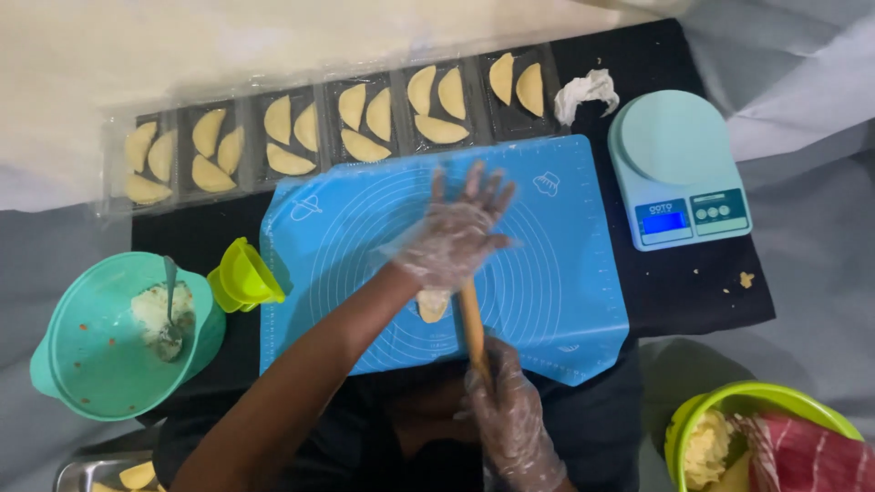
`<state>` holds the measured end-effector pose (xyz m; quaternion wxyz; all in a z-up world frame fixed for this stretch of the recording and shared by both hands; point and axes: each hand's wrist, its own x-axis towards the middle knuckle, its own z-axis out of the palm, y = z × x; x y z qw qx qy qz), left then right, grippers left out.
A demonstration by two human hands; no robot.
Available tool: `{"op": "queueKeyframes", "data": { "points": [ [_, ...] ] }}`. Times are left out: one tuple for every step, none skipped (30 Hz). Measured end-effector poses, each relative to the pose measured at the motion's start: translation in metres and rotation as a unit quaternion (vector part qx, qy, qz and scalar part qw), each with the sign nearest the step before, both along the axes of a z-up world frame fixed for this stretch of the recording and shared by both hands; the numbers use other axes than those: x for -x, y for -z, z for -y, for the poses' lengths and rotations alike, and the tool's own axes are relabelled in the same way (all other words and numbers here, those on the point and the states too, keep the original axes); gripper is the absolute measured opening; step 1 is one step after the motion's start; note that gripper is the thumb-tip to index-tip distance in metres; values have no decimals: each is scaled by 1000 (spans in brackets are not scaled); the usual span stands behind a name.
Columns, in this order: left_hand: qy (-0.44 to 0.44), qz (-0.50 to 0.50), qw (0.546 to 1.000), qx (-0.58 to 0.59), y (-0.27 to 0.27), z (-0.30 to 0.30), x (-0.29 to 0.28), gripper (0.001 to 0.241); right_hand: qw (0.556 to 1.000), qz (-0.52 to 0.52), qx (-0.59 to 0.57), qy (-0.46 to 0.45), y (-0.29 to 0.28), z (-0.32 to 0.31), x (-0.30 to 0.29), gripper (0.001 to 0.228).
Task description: A person wearing gloves prepares pastries by rolling out dough with a rolling pin, using a plastic mold to shape and seal them, and adding filling with a spoon.
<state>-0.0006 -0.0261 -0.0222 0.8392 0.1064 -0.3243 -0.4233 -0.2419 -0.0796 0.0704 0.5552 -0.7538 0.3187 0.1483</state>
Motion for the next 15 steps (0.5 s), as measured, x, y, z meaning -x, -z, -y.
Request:
{"op": "queueKeyframes", "data": {
  "points": [
    [-134,199,966,-100,-9,-11,0,69,996,14,-78,49,-8,0,0,52],
    [-133,198,966,-98,-36,-20,3,69,996,14,-76,49,-9,-2,3,52],
    [-196,507,747,-382,-62,-31,5,72,993,32,-80,75,-10,-6,4,54],
    [-217,697,357,-583,-89,-43,7,75,990,49,-85,101,-11,-9,6,57],
    [-220,696,358,-583,-79,-51,11,75,990,50,-82,100,-9,-12,9,57],
    [-333,688,372,-527,-69,-58,14,63,994,77,-50,61,-7,-16,13,55],
    [-442,668,378,-464,-61,-66,18,53,994,106,-18,21,-6,-19,16,53],
    [-445,667,376,-464,-57,-68,18,53,994,108,-17,18,3,-22,17,53],
    [-413,726,261,-485,-53,-70,19,57,992,125,-4,-16,11,-26,19,54],
    [-373,771,142,-496,-49,-72,20,62,989,141,9,-49,20,-29,20,55],
    [-375,770,140,-497,-28,-69,14,62,988,142,10,-51,26,-33,19,55],
    [-406,781,88,-466,-8,-65,7,75,986,159,8,-49,32,-36,18,55],
    [-433,789,38,-434,15,-61,3,88,984,171,5,-47,38,-40,19,55],
    [-432,789,39,-436,10,-57,8,88,984,170,4,-47,29,-42,16,55],
    [-371,787,87,-486,6,-53,13,90,994,98,-5,-36,21,-44,13,55]
  ]
}}
